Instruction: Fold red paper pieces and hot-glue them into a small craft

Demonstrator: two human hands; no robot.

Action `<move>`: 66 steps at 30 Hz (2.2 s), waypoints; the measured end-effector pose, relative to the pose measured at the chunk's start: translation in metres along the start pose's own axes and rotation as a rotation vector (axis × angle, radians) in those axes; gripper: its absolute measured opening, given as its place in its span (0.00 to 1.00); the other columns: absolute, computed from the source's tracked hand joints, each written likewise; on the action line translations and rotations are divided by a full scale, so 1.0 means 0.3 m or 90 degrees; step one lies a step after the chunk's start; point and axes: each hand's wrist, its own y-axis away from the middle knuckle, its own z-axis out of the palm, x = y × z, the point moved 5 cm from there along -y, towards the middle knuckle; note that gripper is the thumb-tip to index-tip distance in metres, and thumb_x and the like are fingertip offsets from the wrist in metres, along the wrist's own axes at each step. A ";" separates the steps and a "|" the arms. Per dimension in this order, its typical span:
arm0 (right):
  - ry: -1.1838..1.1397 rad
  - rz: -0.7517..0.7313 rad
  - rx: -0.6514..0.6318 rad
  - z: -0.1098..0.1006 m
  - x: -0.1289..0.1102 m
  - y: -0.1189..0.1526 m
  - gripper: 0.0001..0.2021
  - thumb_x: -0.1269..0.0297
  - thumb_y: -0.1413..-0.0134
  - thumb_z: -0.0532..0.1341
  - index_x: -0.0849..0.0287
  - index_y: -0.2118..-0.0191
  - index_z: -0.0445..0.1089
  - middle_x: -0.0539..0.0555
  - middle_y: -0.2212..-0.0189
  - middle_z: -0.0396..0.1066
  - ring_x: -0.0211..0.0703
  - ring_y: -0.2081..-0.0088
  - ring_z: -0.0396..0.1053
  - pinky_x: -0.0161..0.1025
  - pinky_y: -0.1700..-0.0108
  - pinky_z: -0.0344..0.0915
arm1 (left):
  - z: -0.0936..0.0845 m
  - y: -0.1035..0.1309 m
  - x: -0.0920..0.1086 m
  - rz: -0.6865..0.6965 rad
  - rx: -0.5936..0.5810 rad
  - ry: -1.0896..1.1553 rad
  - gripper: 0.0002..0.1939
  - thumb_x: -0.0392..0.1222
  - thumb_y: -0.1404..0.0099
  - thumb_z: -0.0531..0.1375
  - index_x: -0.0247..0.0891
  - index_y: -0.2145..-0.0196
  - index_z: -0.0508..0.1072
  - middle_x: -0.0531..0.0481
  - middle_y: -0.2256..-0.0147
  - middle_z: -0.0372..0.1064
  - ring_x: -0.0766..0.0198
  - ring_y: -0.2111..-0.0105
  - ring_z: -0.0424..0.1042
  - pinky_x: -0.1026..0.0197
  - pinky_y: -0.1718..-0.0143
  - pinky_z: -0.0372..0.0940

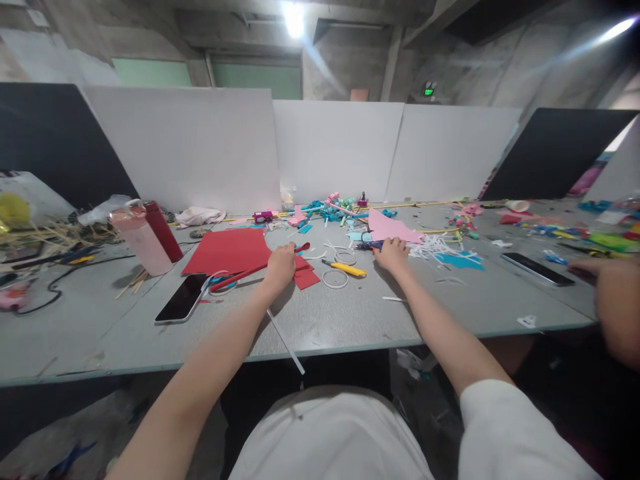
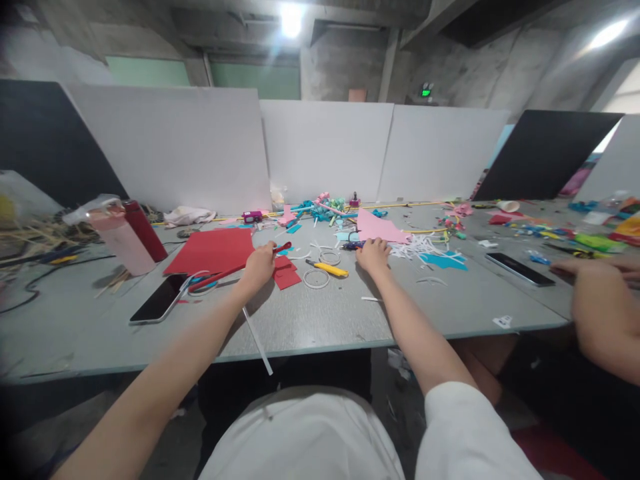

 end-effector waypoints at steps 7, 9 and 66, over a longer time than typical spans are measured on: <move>0.004 -0.096 0.029 -0.043 -0.145 0.064 0.18 0.61 0.31 0.56 0.63 0.44 0.75 0.72 0.39 0.68 0.69 0.38 0.59 0.58 0.40 0.58 | 0.019 -0.007 -0.044 -0.054 -0.062 -0.032 0.24 0.23 0.29 0.52 0.36 0.40 0.69 0.36 0.51 0.78 0.51 0.48 0.76 0.56 0.48 0.66; -0.006 -0.114 0.035 -0.049 -0.162 0.069 0.17 0.61 0.31 0.55 0.62 0.46 0.76 0.71 0.40 0.69 0.69 0.39 0.60 0.57 0.42 0.58 | 0.028 -0.010 -0.054 -0.057 -0.057 -0.035 0.23 0.24 0.28 0.52 0.36 0.39 0.69 0.36 0.51 0.78 0.51 0.48 0.76 0.56 0.49 0.66; -0.291 -0.366 -0.018 -0.031 -0.283 0.130 0.12 0.68 0.30 0.56 0.54 0.62 0.76 0.59 0.59 0.77 0.57 0.53 0.67 0.54 0.48 0.62 | 0.125 -0.053 -0.221 -0.013 -0.058 -0.005 0.18 0.40 0.22 0.52 0.37 0.45 0.78 0.38 0.56 0.78 0.47 0.53 0.76 0.51 0.50 0.70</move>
